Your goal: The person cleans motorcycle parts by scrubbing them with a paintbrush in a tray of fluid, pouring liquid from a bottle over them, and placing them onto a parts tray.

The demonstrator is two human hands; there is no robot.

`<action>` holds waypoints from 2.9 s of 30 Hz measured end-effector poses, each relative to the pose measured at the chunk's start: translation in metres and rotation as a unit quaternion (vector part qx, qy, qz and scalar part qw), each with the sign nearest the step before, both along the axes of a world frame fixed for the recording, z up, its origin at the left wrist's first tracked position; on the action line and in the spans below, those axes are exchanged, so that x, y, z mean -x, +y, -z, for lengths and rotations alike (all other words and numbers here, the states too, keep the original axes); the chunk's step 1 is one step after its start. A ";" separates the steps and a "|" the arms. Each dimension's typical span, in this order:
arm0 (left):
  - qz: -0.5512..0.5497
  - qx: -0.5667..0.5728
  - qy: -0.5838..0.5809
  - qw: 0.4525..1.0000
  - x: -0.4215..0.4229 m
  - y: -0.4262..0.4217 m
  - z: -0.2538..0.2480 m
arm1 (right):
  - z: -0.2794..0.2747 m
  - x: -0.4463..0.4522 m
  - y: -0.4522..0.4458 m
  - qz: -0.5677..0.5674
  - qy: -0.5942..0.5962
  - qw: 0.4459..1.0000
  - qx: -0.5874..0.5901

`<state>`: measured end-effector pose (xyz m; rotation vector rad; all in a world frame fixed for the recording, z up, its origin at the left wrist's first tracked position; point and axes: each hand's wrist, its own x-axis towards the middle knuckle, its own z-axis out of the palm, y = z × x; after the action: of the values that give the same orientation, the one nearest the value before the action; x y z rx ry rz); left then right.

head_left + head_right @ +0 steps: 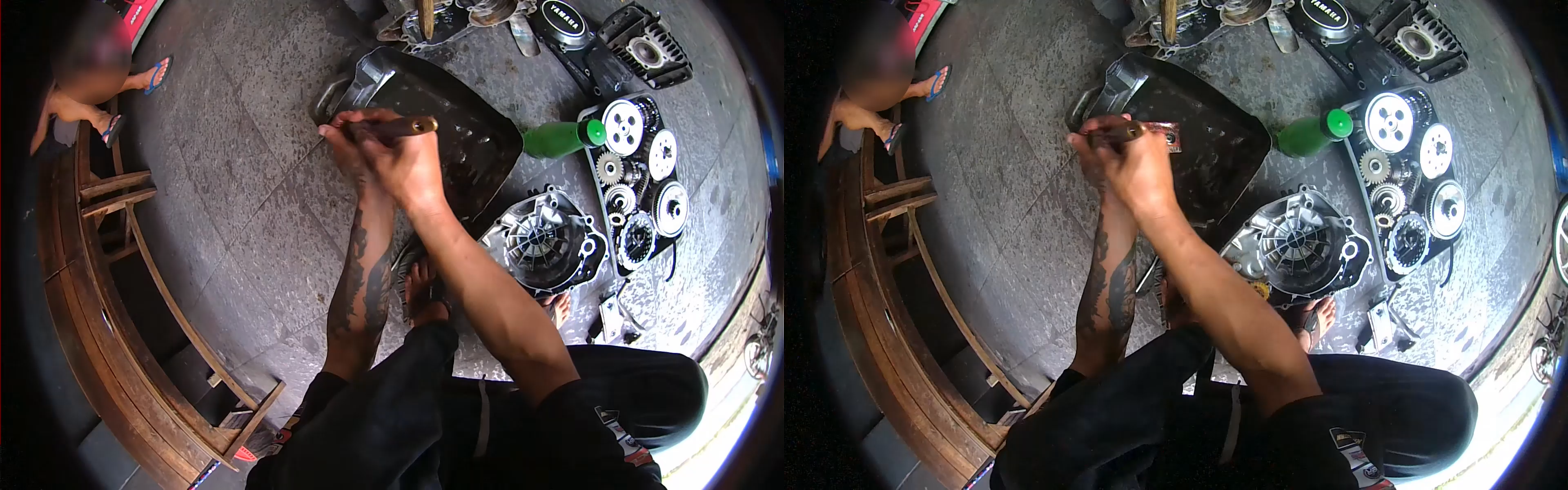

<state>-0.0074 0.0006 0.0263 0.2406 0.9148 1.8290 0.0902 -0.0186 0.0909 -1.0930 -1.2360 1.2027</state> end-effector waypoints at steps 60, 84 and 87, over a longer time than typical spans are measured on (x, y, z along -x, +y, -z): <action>0.146 0.055 0.095 0.983 0.012 0.003 -0.009 | 0.034 -0.047 0.024 -0.073 0.234 0.946 0.214; 0.212 -0.010 0.095 0.973 0.007 -0.006 -0.025 | 0.046 -0.032 0.011 -0.017 0.011 0.991 0.129; 0.186 0.039 0.106 0.976 0.009 -0.009 -0.021 | 0.048 -0.041 0.019 0.001 -0.103 0.985 0.138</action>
<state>-0.0167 -0.0080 0.0474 0.5296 1.0116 1.4365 0.1310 0.0006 0.0433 -1.4521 -1.2458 1.3125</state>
